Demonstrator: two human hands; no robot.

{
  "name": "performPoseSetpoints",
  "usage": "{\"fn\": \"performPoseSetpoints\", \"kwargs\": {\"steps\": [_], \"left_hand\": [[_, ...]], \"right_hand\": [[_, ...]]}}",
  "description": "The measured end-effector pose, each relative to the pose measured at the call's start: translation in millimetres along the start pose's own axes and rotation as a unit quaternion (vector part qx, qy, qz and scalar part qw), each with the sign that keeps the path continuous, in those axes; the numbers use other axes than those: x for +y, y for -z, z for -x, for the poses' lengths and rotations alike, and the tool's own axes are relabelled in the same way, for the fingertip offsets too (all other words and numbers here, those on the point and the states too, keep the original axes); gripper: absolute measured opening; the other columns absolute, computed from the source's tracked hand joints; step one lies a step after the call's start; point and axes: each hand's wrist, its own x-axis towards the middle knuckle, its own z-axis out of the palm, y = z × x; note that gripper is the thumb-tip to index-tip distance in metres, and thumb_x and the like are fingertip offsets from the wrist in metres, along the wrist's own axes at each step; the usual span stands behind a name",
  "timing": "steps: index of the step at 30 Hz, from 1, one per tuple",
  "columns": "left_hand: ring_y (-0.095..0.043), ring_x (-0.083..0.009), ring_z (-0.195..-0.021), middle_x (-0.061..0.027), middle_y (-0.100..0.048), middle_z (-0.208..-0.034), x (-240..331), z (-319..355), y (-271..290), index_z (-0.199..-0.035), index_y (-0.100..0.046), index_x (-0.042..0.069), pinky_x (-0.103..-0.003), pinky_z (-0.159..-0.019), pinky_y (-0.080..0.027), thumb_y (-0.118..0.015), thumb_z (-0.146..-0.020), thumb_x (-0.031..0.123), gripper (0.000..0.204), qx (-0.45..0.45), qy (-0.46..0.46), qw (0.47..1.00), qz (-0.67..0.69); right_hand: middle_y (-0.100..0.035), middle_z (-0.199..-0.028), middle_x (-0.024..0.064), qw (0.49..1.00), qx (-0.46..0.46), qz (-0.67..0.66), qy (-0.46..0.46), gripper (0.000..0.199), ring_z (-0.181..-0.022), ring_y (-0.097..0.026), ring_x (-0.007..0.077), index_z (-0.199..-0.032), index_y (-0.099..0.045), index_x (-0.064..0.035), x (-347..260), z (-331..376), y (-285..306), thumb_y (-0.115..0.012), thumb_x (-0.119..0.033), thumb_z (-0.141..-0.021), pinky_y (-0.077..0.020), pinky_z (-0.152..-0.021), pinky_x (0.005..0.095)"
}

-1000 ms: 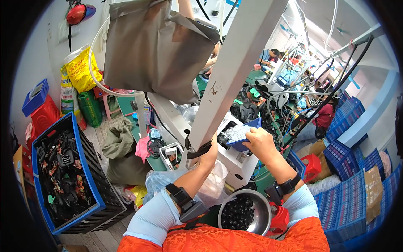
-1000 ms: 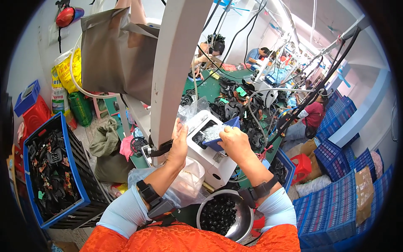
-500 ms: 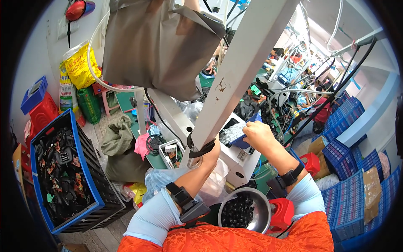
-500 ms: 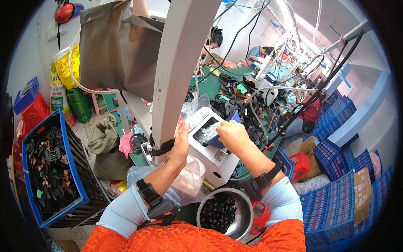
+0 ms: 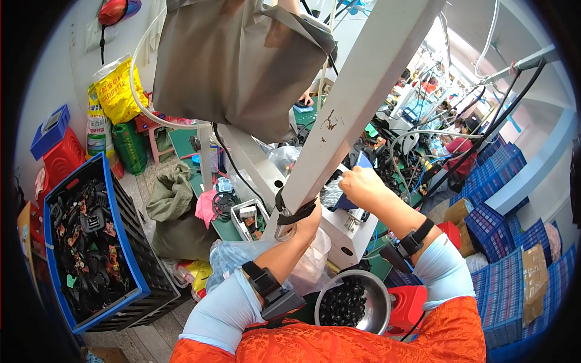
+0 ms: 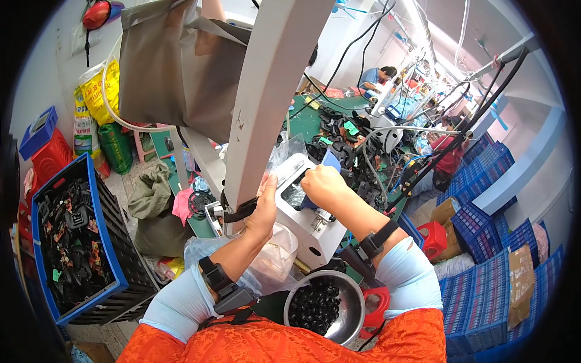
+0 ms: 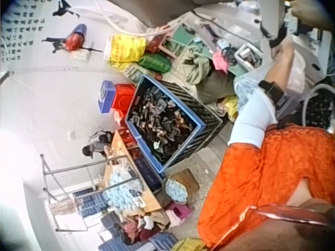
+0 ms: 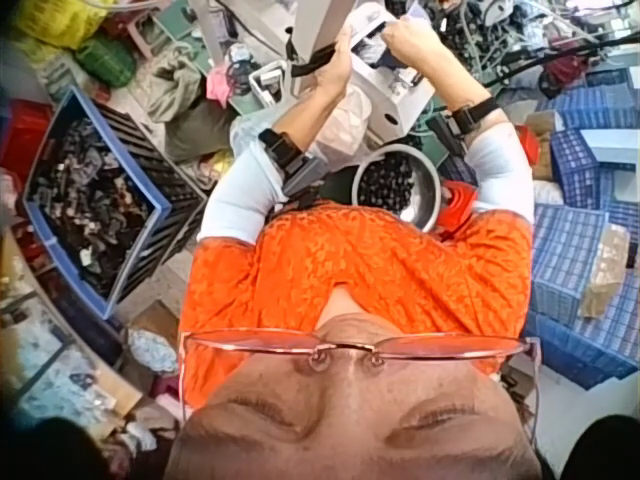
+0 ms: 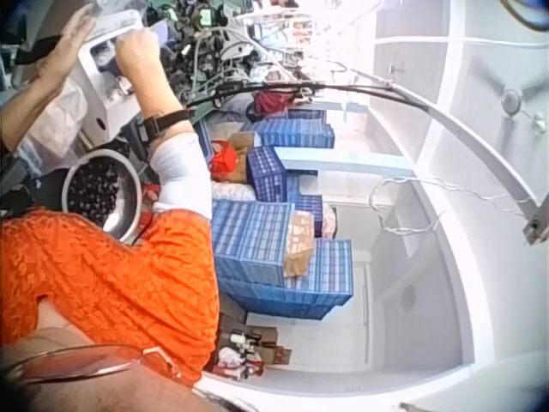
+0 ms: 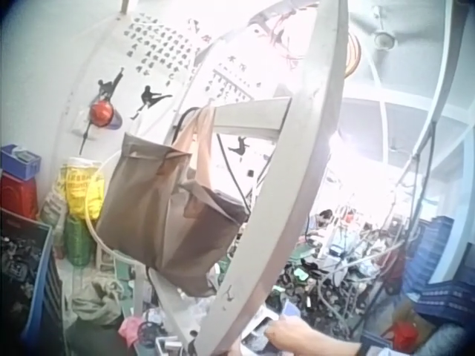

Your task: The recorder collects parts from bins, uses a small machine to press parts together, and organizes components into bags.

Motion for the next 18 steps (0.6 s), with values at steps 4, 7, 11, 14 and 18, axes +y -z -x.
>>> {"fn": "performPoseSetpoints", "kwargs": {"steps": [4,7,11,14,18], "left_hand": [[-0.048,-0.0217,-0.118,-0.0174,-0.05,-0.125,-6.6,-1.7,0.7,-0.127,-0.044,-0.004,-0.032,-0.102,-0.037,-0.058,-0.094,0.019,0.043,0.006,0.006,0.999,0.045],[-0.048,-0.0217,-0.118,-0.0171,-0.05,-0.125,-9.7,-2.9,-1.7,-0.128,-0.043,-0.004,-0.032,-0.102,-0.036,-0.059,-0.094,0.019,0.044,0.013,0.003,0.999,0.047],[-0.047,-0.0219,-0.119,-0.0169,-0.049,-0.126,-6.1,1.5,-3.9,-0.128,-0.042,-0.003,-0.032,-0.103,-0.036,-0.059,-0.094,0.02,0.045,0.005,-0.014,0.998,0.057],[-0.047,-0.0219,-0.12,-0.017,-0.049,-0.126,-5.1,0.9,-3.7,-0.128,-0.043,-0.003,-0.033,-0.103,-0.036,-0.059,-0.094,0.021,0.045,0.007,-0.003,1.0,0.029],[-0.043,-0.0231,-0.124,-0.0182,-0.044,-0.132,-13.2,-3.5,-2.5,-0.135,-0.037,-0.003,-0.033,-0.105,-0.034,-0.057,-0.095,0.024,0.052,-0.007,-0.001,1.0,0.018]], "right_hand": [[-0.065,-0.077,0.0091,0.998,-0.04,0.045,0.017,0.008,-0.079,-0.065,0.0276,-0.068,-0.068,-0.0059,-8.1,-15.1,4.8,-0.061,-0.009,-0.071,-0.0534,-0.062,0.037],[-0.067,-0.08,0.0091,0.995,-0.064,0.063,0.037,0.008,-0.077,-0.065,0.0258,-0.069,-0.068,-0.0067,-12.9,-22.0,13.2,-0.061,-0.01,-0.072,-0.0531,-0.061,0.0349],[-0.07,-0.078,0.0055,0.993,-0.04,0.103,0.031,0.009,-0.076,-0.068,0.0206,-0.076,-0.073,-0.0122,-13.1,-24.8,14.6,-0.065,-0.016,-0.072,-0.0526,-0.065,0.0314],[-0.07,-0.079,0.0063,0.991,-0.064,0.115,0.009,0.01,-0.077,-0.068,0.0203,-0.076,-0.073,-0.0115,-11.3,-24.5,19.5,-0.065,-0.017,-0.072,-0.0524,-0.065,0.0309],[-0.068,-0.08,0.0076,0.994,-0.064,0.091,0.007,0.009,-0.081,-0.065,0.0234,-0.073,-0.07,-0.0093,-13.1,-20.0,26.0,-0.063,-0.014,-0.073,-0.0527,-0.066,0.0329]]}}
